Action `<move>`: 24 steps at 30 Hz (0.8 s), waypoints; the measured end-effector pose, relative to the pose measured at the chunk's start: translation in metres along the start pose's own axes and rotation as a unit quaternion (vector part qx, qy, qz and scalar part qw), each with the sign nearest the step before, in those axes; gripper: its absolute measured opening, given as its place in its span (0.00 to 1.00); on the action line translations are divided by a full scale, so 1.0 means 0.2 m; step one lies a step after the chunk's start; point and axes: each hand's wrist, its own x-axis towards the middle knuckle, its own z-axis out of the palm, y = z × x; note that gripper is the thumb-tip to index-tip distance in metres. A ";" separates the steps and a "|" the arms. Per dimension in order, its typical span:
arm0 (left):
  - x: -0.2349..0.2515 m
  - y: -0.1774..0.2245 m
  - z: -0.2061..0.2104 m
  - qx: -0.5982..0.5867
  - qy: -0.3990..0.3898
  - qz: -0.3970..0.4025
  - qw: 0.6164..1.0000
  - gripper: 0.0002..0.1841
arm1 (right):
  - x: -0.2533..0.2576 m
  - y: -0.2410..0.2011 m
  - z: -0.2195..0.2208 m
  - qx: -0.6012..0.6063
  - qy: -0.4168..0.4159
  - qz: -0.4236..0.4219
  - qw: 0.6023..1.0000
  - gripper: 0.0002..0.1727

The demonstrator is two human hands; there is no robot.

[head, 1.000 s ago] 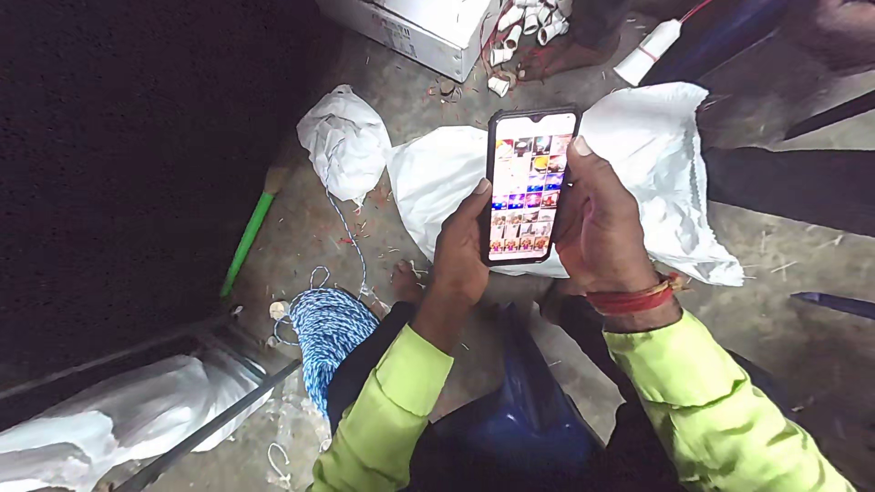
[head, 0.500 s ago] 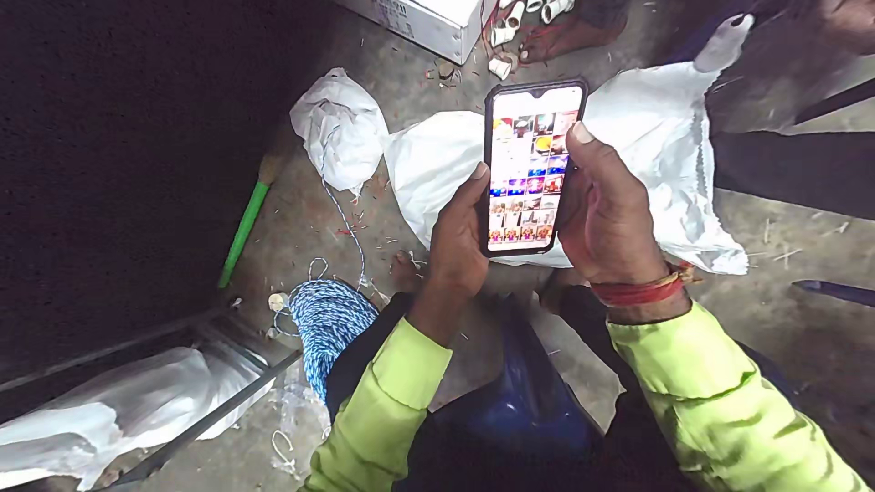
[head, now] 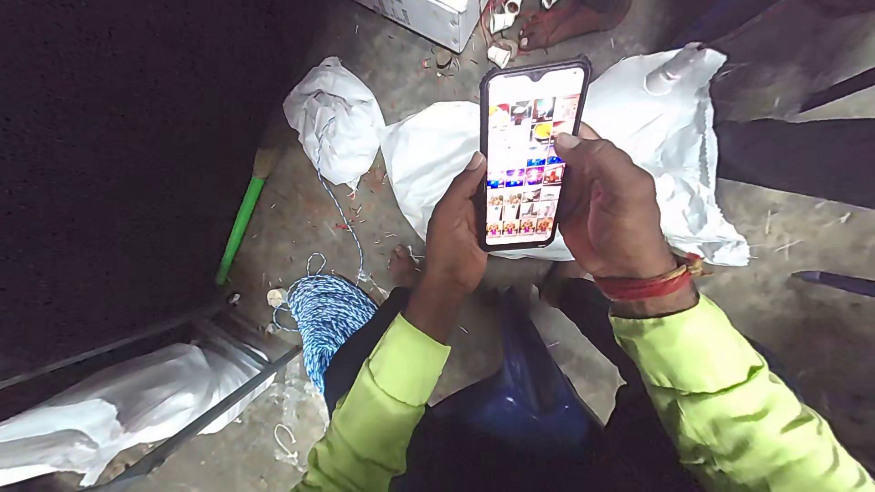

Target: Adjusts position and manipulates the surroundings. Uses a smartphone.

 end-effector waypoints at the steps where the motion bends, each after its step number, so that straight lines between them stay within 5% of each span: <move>1: 0.00 0.00 0.00 -0.002 0.001 0.000 1.000 0.21 | -0.01 -0.01 0.00 0.000 0.000 0.005 1.000 0.21; 24: -0.02 0.00 -0.02 -0.003 -0.037 -0.012 0.999 0.24 | -0.01 0.00 0.01 0.052 0.011 -0.007 0.999 0.27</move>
